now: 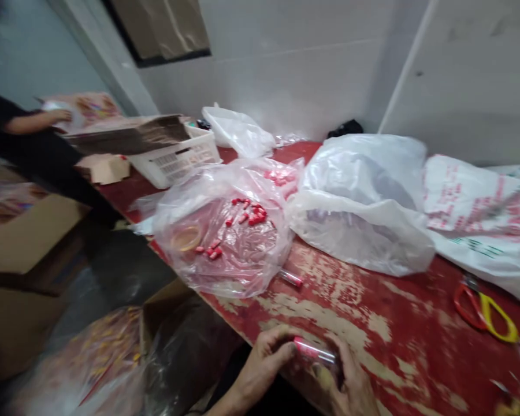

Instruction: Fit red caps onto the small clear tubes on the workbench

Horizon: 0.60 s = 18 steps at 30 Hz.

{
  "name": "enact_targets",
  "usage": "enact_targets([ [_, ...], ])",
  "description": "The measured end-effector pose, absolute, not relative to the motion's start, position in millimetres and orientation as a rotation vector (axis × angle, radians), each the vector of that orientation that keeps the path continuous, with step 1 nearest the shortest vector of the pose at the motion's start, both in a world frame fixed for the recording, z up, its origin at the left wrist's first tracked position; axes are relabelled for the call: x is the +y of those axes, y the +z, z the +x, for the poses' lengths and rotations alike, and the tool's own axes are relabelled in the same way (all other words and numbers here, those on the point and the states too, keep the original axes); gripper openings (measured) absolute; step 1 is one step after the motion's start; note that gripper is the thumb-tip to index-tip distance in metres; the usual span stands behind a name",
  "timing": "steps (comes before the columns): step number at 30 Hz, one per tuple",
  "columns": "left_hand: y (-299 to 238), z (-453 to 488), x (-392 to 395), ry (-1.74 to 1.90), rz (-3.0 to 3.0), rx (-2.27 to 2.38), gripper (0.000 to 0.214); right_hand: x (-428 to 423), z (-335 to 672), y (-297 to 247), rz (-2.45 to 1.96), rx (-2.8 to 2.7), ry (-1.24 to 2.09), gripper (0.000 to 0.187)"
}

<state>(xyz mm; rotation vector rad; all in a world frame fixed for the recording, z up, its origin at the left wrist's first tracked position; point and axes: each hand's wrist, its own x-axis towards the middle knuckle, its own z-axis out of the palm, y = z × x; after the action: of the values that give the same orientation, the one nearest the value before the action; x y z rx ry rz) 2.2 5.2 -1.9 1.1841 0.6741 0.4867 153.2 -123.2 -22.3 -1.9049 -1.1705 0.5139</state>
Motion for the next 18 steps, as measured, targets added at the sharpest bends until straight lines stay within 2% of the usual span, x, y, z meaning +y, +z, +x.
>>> enact_targets([
  [3, -6, 3, 8, 0.400, 1.109, 0.624, 0.032, -117, 153, -8, -1.879, -1.189, 0.587, 0.032],
  [7, -6, 4, 10, 0.422, 1.138, 0.605, 0.034, -112, 148, -4, -1.915, -1.056, 0.685, 0.047],
  [13, -1, 6, 10, 0.413, 1.180, 0.634, 0.035, -120, 152, -13, -1.901, -1.105, 0.776, 0.035],
  [16, -2, 6, 8, 0.415, 1.143, 0.624, 0.036, -121, 152, -15, -1.861, -1.086, 0.864, 0.046],
  [18, -3, 5, 6, 0.440, 1.128, 0.653, 0.036, -120, 150, -12, -1.873, -1.034, 0.812, 0.044],
])
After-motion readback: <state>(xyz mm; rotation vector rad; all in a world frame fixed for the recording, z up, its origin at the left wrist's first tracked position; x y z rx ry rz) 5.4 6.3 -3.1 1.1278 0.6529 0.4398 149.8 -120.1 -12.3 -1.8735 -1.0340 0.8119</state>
